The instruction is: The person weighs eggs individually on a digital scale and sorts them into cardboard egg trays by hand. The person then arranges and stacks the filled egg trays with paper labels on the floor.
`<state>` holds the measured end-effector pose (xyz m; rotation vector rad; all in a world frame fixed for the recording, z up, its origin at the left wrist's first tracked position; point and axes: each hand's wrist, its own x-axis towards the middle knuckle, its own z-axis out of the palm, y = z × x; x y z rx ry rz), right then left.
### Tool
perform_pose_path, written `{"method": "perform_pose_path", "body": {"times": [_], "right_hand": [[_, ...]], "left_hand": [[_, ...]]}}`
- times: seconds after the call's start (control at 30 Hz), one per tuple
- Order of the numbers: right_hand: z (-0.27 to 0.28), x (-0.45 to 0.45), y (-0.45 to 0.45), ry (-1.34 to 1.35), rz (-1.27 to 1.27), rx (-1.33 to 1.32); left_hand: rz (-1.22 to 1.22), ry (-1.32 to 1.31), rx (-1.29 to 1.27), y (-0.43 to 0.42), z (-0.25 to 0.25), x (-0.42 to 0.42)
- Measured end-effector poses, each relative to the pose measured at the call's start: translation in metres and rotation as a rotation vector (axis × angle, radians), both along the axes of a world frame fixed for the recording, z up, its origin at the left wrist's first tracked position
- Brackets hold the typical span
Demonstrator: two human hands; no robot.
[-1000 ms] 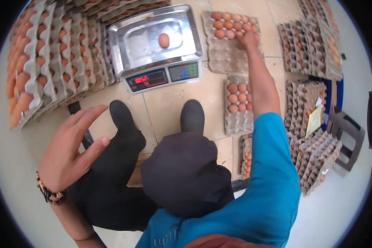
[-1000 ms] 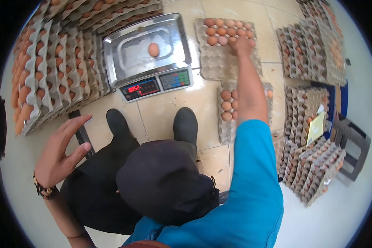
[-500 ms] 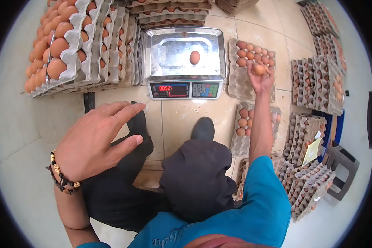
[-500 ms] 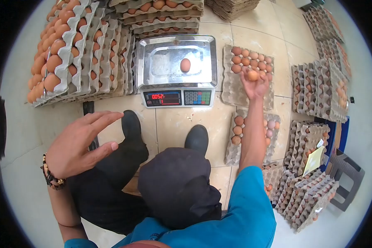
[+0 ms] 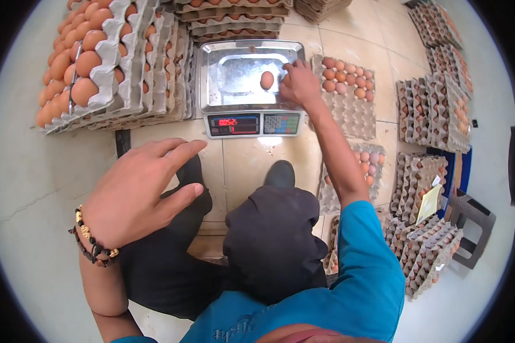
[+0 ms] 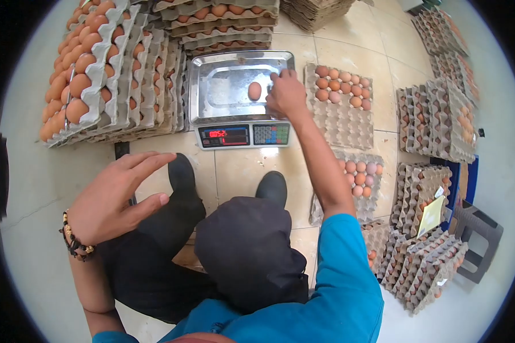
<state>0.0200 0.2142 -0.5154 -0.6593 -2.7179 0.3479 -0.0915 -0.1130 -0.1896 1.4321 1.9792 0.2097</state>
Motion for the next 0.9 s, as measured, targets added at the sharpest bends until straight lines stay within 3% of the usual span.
{"method": "perform_pose_path", "body": {"times": [0.07, 0.1, 0.13, 0.2, 0.27, 0.33, 0.4, 0.43, 0.5, 0.53, 0.57, 0.6, 0.63, 0.73, 0.83, 0.9], "right_hand": [[0.021, -0.015, -0.021, -0.001, -0.003, 0.08], [0.001, -0.028, -0.023, 0.006, -0.007, 0.138], [0.01, -0.033, -0.033, -0.216, 0.051, 0.192], [0.01, -0.045, -0.046, -0.455, 0.038, -0.004], [-0.044, -0.053, -0.048, -0.285, 0.097, 0.106], [0.003, -0.025, -0.067, -0.166, 0.09, -0.3], [0.007, 0.019, -0.079, 0.27, 0.062, -0.681], [0.002, 0.044, -0.081, 0.468, 0.04, -0.702], [-0.01, 0.113, -0.079, 0.593, -0.23, -1.126], [-0.034, 0.151, -0.075, 0.767, -0.368, -0.986], [-0.051, 0.197, -0.067, 0.617, -0.661, -1.025], [-0.033, 0.235, -0.066, 0.512, -0.937, -0.909], [-0.058, 0.279, -0.054, 0.543, -1.037, -0.705], [-0.09, 0.38, -0.019, 0.622, -1.26, -0.388], [-0.076, 0.416, 0.012, 0.39, -1.226, -0.159], [-0.085, 0.429, 0.023, 0.3, -1.255, -0.15]], "left_hand": [[0.011, -0.022, -0.022, 0.003, 0.004, 0.0], [0.011, -0.029, -0.019, 0.004, 0.005, 0.001], [-0.001, -0.042, -0.015, 0.007, 0.006, 0.003], [-0.002, -0.052, -0.035, 0.013, 0.007, 0.007], [-0.007, -0.063, -0.058, 0.017, 0.006, 0.009], [0.019, -0.068, -0.091, 0.018, 0.004, 0.009], [0.009, -0.051, -0.13, 0.02, 0.004, 0.008], [0.008, -0.027, -0.142, 0.02, 0.004, 0.008], [-0.016, -0.005, -0.125, 0.02, 0.001, 0.01], [-0.037, -0.006, -0.095, 0.02, 0.0, 0.011], [-0.056, -0.007, -0.066, 0.02, -0.001, 0.011], [-0.06, -0.013, -0.074, 0.021, -0.002, 0.013], [-0.062, -0.017, -0.078, 0.023, -0.002, 0.014], [-0.076, -0.022, -0.09, 0.027, -0.004, 0.015], [-0.077, -0.008, -0.148, 0.033, -0.002, 0.018], [-0.072, 0.002, -0.174, 0.036, -0.001, 0.018]]}}
